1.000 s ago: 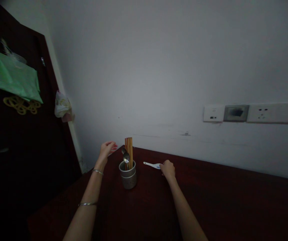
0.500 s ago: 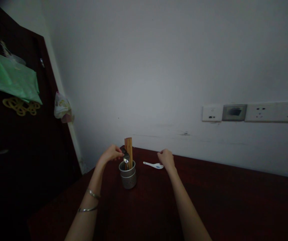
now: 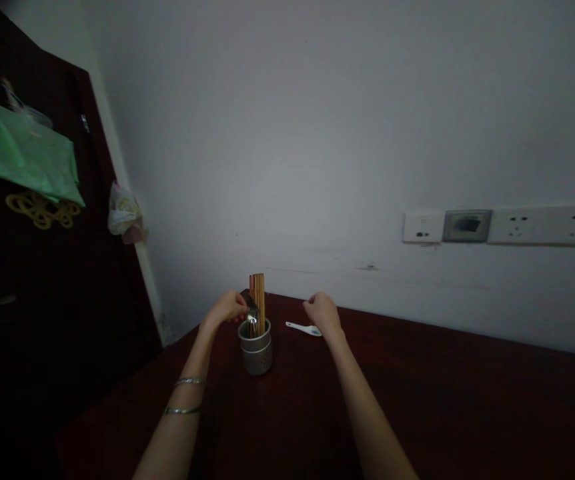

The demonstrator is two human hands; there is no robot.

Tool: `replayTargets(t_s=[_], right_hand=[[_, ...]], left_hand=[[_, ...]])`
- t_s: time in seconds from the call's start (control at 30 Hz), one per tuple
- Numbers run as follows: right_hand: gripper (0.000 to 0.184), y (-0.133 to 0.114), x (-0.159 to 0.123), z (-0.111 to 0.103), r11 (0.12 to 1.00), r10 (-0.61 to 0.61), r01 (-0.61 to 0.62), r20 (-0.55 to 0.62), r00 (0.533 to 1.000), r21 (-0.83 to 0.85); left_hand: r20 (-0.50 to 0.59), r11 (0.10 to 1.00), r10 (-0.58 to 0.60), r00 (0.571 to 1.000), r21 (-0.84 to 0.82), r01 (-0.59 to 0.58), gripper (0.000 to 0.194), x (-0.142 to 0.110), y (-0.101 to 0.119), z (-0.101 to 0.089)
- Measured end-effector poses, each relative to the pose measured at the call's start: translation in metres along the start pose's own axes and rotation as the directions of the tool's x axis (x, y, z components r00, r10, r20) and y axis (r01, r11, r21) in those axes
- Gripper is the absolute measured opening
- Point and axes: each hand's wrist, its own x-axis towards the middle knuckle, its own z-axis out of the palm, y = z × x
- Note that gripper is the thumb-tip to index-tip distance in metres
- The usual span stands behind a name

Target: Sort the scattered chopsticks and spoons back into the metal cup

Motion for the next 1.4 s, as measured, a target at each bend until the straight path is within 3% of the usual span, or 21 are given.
replayTargets(t_s=[0.13,0.27,0.37,0.43,0.5,0.6,0.7,0.8,0.87,0.93,1.03,1.13,1.23,1.33,1.4], right_hand=[[0.023,-0.006,-0.002,-0.001,0.999,-0.034,0.034,-0.007,0.999,0.0],[0.024,-0.008,-0.002,-0.003,0.999,-0.033,0.032,0.004,0.999,0.001],[0.025,-0.01,-0.003,-0.004,0.999,-0.036,0.036,0.019,0.999,0.003],[0.025,-0.011,-0.004,-0.006,0.999,-0.036,0.037,0.014,0.999,-0.007],[0.024,-0.015,-0.005,-0.008,0.999,-0.04,0.04,-0.015,0.999,-0.022],[0.023,-0.026,-0.008,-0.014,0.995,-0.1,0.101,-0.063,0.993,0.008],[0.026,-0.045,-0.018,-0.025,0.957,-0.177,0.182,-0.044,0.983,0.224],[0.034,-0.068,-0.034,-0.04,0.825,-0.271,0.226,0.012,0.962,0.519],[0.037,-0.081,-0.047,-0.051,0.739,-0.354,0.254,0.039,0.934,0.624],[0.037,-0.089,-0.058,-0.061,0.697,-0.414,0.252,0.091,0.906,0.671],[0.034,-0.093,-0.07,-0.068,0.701,-0.435,0.201,0.187,0.881,0.684],[0.027,-0.094,-0.077,-0.068,0.728,-0.423,0.168,0.242,0.873,0.665],[0.023,-0.093,-0.08,-0.068,0.758,-0.399,0.174,0.235,0.886,0.629],[0.022,-0.089,-0.082,-0.07,0.811,-0.34,0.228,0.115,0.934,0.539],[0.026,-0.084,-0.085,-0.07,0.826,-0.329,0.241,0.088,0.94,0.51]], left_hand=[[0.02,1.0,-0.015,1.0,0.018,0.015,0.011,-0.001,0.002,0.0],[-0.007,0.999,0.044,0.999,0.024,-0.044,0.013,-0.005,0.005,-0.003],[-0.072,0.991,0.129,0.989,0.032,-0.127,0.016,-0.013,0.012,-0.012],[-0.176,0.985,0.173,0.969,0.04,-0.168,0.016,-0.021,0.019,-0.022],[-0.317,0.978,0.206,0.926,0.055,-0.199,0.018,-0.032,0.028,-0.033],[-0.508,0.966,0.248,0.825,0.065,-0.25,0.022,-0.051,0.043,-0.048],[-0.641,0.944,0.27,0.718,0.03,-0.328,0.024,-0.069,0.058,-0.058],[-0.694,0.895,0.296,0.656,-0.038,-0.444,0.025,-0.082,0.068,-0.062],[-0.69,0.853,0.306,0.656,-0.108,-0.511,0.027,-0.085,0.072,-0.062],[-0.663,0.817,0.307,0.682,-0.184,-0.547,0.028,-0.085,0.073,-0.06],[-0.611,0.79,0.301,0.732,-0.269,-0.55,0.029,-0.083,0.075,-0.057],[-0.582,0.76,0.3,0.756,-0.333,-0.558,0.026,-0.082,0.078,-0.054],[-0.547,0.726,0.311,0.777,-0.391,-0.566,0.024,-0.083,0.081,-0.053],[-0.499,0.718,0.312,0.808,-0.434,-0.545,0.022,-0.081,0.082,-0.052],[-0.467,0.708,0.328,0.821,-0.454,-0.541,0.022,-0.079,0.081,-0.05]])
